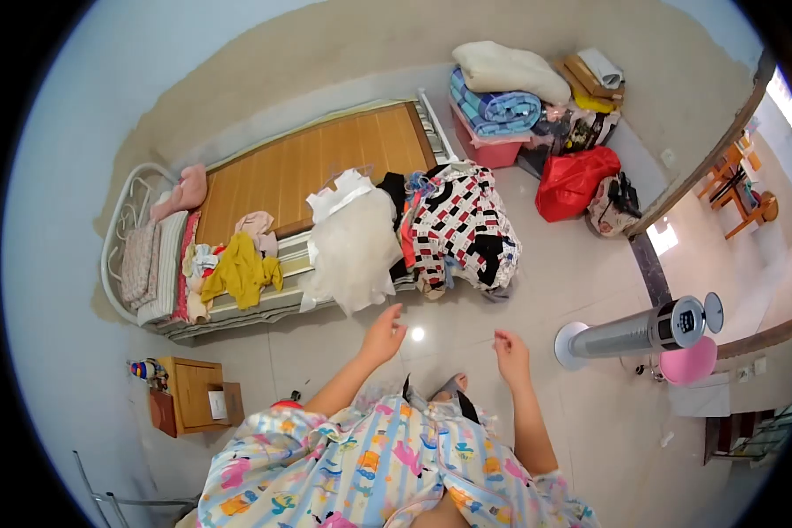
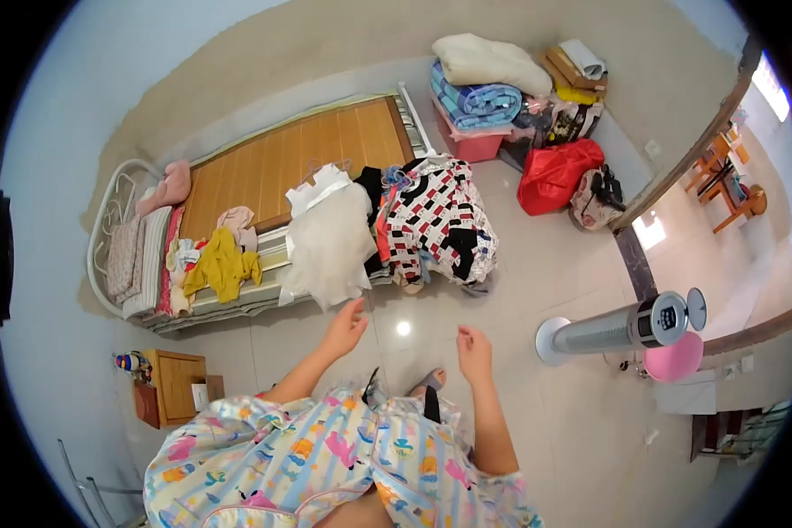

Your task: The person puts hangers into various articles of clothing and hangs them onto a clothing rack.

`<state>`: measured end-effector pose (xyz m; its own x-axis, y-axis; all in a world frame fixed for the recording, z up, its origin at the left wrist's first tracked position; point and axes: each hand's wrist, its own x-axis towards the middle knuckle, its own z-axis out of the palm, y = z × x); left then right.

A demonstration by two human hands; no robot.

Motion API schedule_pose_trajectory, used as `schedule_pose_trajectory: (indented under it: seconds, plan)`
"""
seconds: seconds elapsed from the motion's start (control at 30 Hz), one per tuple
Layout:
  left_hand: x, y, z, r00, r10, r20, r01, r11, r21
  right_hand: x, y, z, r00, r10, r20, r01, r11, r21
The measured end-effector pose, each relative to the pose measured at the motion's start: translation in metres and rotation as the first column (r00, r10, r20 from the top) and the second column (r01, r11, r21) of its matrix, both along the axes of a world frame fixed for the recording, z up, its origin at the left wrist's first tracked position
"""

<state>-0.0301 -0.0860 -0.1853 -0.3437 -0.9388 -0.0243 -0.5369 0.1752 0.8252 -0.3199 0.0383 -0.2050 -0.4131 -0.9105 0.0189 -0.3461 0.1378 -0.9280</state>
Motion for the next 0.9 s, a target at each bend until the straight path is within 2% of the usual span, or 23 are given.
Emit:
schedule_pose_trajectory:
  seconds: [0.1, 0.27, 0.37, 0.47, 0.53, 0.57, 0.6, 0.67, 0.7, 0.73, 0.8, 0.83, 0.9]
  plan:
    - [-0.046, -0.043, -0.017, 0.998, 0.033, 0.045, -0.035, 0.998, 0.043, -0.038, -0.071, -0.041, 1.000, -0.012, 0.003, 0.012, 0.998, 0.054]
    - [-0.097, -0.129, -0.088, 0.988, 0.147, 0.057, -0.153, 0.979, 0.135, -0.056, -0.200, -0.113, 0.997, 0.020, 0.078, -0.024, 0.999, 0.042]
    - [-0.110, -0.184, -0.135, 0.977, 0.201, 0.070, -0.210, 0.967, 0.142, -0.059, -0.247, -0.129, 0.999, 0.042, 0.009, -0.043, 0.983, 0.180]
    - [-0.122, -0.254, -0.192, 0.955, 0.294, 0.042, -0.297, 0.947, 0.125, -0.067, -0.289, -0.147, 0.996, 0.079, -0.051, -0.070, 0.986, 0.152]
    - [-0.127, -0.304, -0.220, 0.953, 0.304, 0.017, -0.290, 0.890, 0.352, -0.072, -0.314, -0.166, 0.989, 0.093, -0.112, -0.065, 0.970, 0.234]
    - [-0.134, -0.325, -0.242, 0.932, 0.351, 0.086, -0.361, 0.918, 0.165, -0.075, -0.332, -0.161, 0.987, 0.110, -0.119, -0.071, 0.953, 0.293]
    - [-0.138, -0.353, -0.195, 0.942, 0.311, 0.126, -0.331, 0.803, 0.496, -0.082, -0.342, -0.166, 0.983, 0.134, -0.122, -0.082, 0.931, 0.356]
    - [-0.139, -0.388, -0.263, 0.921, 0.369, 0.124, -0.389, 0.858, 0.336, -0.087, -0.371, -0.183, 0.981, 0.154, -0.118, -0.102, 0.928, 0.358]
    - [-0.139, -0.403, -0.252, 0.927, 0.361, 0.104, -0.374, 0.857, 0.354, -0.088, -0.383, -0.191, 0.986, 0.144, -0.080, -0.105, 0.923, 0.370]
    - [-0.140, -0.417, -0.261, 0.903, 0.422, 0.077, -0.408, 0.788, 0.462, -0.089, -0.391, -0.199, 0.991, 0.125, -0.040, -0.100, 0.918, 0.383]
    - [-0.140, -0.441, -0.323, 0.841, 0.539, 0.045, -0.433, 0.621, 0.654, -0.087, -0.408, -0.190, 0.992, 0.123, 0.029, -0.124, 0.903, 0.412]
    - [-0.134, -0.458, -0.336, 0.906, 0.392, 0.160, -0.390, 0.627, 0.674, -0.086, -0.414, -0.184, 0.992, 0.116, 0.058, -0.129, 0.894, 0.428]
    - [-0.139, -0.465, -0.328, 0.874, 0.481, 0.068, -0.388, 0.607, 0.693, -0.086, -0.420, -0.176, 0.985, 0.078, 0.156, -0.144, 0.869, 0.474]
